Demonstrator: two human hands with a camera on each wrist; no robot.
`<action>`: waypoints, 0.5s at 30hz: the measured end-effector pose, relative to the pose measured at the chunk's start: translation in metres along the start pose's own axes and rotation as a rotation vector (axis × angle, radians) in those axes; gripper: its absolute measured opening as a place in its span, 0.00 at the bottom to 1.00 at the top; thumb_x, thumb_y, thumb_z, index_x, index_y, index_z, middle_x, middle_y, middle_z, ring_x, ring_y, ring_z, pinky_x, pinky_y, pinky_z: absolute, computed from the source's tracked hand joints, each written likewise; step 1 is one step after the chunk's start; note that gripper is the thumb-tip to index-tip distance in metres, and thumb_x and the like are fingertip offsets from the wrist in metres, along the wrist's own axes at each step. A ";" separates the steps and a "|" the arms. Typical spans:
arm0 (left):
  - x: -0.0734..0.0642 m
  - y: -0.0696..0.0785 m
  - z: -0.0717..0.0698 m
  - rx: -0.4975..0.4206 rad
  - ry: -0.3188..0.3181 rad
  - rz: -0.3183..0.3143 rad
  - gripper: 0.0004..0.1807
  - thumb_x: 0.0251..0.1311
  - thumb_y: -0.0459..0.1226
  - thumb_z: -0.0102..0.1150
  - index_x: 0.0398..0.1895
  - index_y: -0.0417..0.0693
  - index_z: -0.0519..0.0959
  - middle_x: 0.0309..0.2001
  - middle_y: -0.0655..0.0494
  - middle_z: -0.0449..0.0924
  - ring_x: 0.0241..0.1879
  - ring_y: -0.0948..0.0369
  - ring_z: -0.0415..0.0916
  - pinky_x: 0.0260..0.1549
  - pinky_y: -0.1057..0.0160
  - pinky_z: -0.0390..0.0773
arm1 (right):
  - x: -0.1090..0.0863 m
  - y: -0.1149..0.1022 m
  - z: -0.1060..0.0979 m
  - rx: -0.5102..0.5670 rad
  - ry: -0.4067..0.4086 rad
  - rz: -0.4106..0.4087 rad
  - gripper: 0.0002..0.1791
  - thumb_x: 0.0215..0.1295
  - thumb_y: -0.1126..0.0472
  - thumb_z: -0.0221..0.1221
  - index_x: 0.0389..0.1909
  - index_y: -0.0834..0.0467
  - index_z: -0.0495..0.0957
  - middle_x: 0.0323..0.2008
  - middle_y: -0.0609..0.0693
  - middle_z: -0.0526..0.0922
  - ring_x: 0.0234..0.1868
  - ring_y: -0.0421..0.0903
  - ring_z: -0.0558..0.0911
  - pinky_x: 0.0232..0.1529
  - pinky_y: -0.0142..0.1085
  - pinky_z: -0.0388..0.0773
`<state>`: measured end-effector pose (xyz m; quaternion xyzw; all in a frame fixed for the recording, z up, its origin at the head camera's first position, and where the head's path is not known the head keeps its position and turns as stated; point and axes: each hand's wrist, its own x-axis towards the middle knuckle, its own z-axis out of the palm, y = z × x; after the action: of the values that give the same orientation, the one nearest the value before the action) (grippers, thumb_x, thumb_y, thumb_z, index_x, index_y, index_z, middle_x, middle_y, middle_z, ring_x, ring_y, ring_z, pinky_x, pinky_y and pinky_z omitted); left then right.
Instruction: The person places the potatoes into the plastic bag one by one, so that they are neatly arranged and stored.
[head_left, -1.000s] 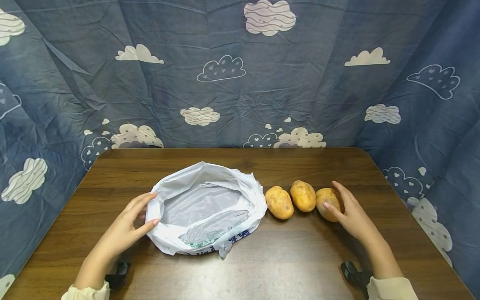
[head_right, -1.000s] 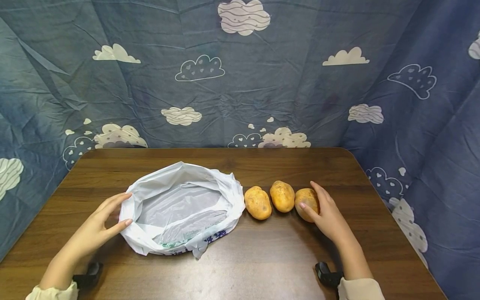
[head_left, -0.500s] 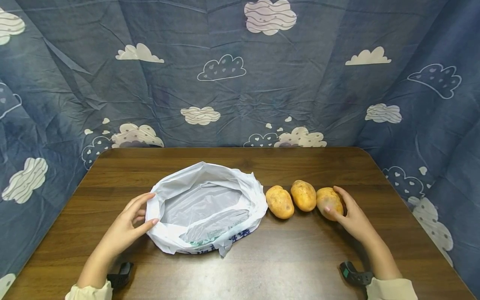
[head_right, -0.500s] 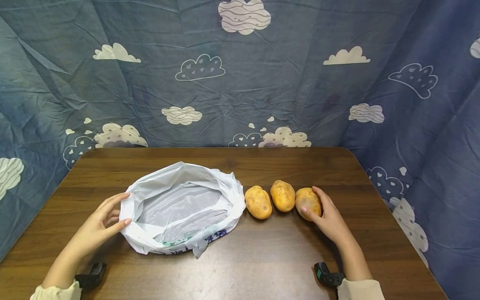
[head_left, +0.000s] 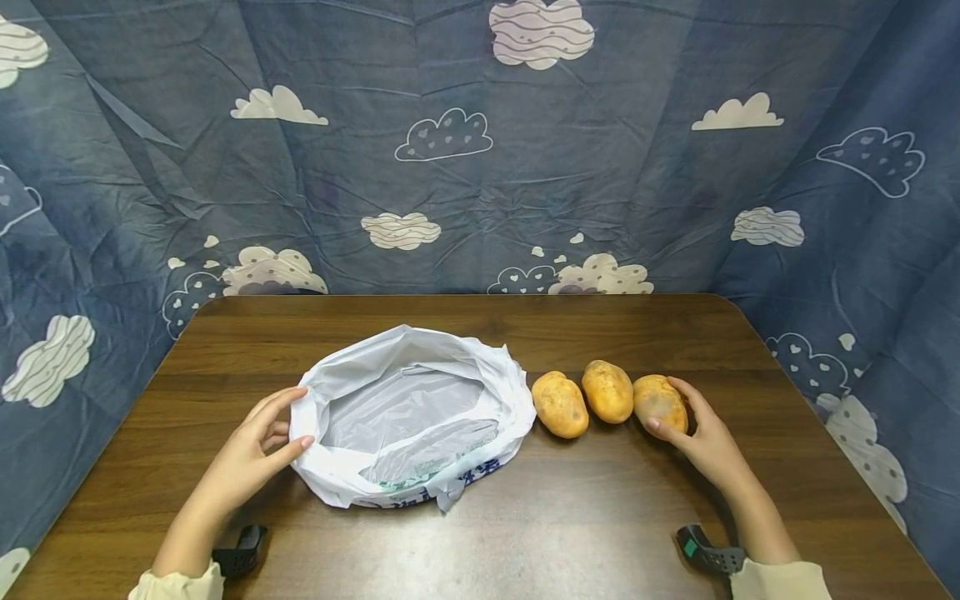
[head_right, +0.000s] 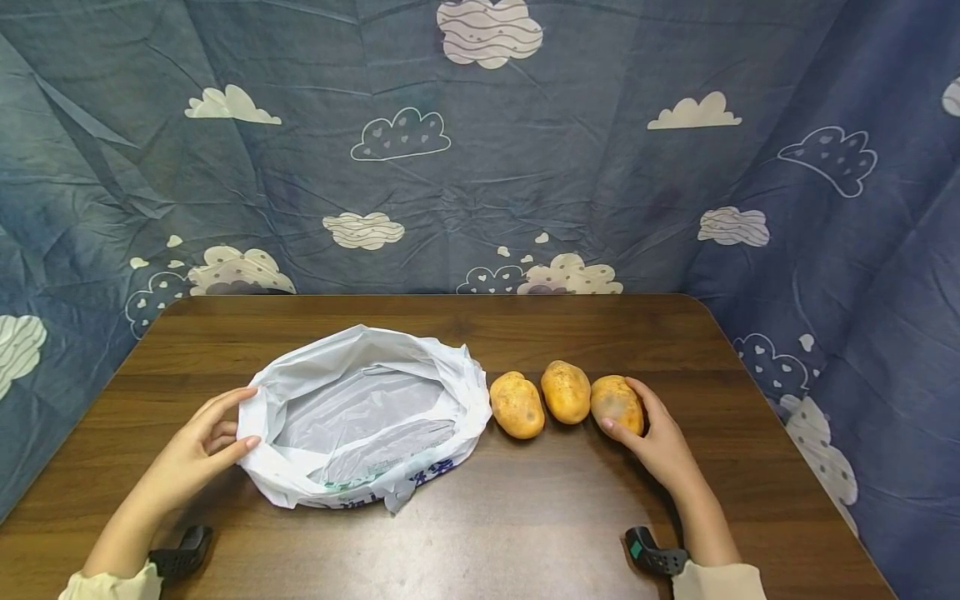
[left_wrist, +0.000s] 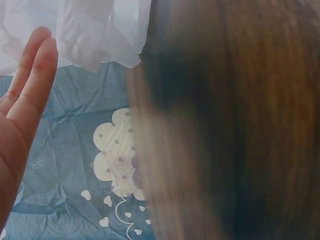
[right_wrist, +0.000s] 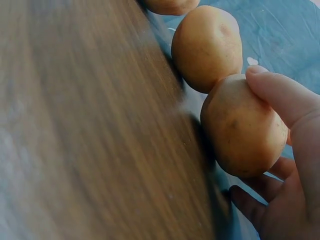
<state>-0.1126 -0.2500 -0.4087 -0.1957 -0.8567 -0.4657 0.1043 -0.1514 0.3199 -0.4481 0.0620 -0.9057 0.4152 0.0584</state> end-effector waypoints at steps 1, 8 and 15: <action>0.000 0.000 0.000 0.001 -0.001 -0.002 0.33 0.50 0.24 0.61 0.61 0.38 0.62 0.58 0.44 0.59 0.34 0.65 0.71 0.38 0.77 0.72 | 0.000 0.000 0.000 -0.004 0.004 0.007 0.41 0.57 0.55 0.61 0.66 0.59 0.51 0.57 0.65 0.63 0.51 0.59 0.66 0.44 0.50 0.65; 0.000 0.000 -0.001 0.011 -0.007 -0.008 0.33 0.50 0.25 0.61 0.61 0.39 0.62 0.59 0.43 0.59 0.34 0.66 0.71 0.37 0.77 0.72 | -0.001 0.003 0.002 -0.009 0.037 0.012 0.41 0.55 0.54 0.62 0.66 0.57 0.52 0.56 0.65 0.64 0.51 0.59 0.67 0.43 0.52 0.65; 0.000 -0.001 -0.001 0.009 -0.009 0.001 0.33 0.49 0.24 0.61 0.61 0.38 0.62 0.58 0.43 0.60 0.34 0.66 0.72 0.36 0.77 0.73 | -0.002 0.003 0.002 -0.025 0.067 0.002 0.40 0.55 0.55 0.63 0.66 0.56 0.54 0.55 0.63 0.66 0.50 0.57 0.69 0.40 0.30 0.66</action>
<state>-0.1129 -0.2514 -0.4093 -0.1978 -0.8591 -0.4610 0.1017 -0.1497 0.3206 -0.4521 0.0464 -0.9084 0.4060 0.0890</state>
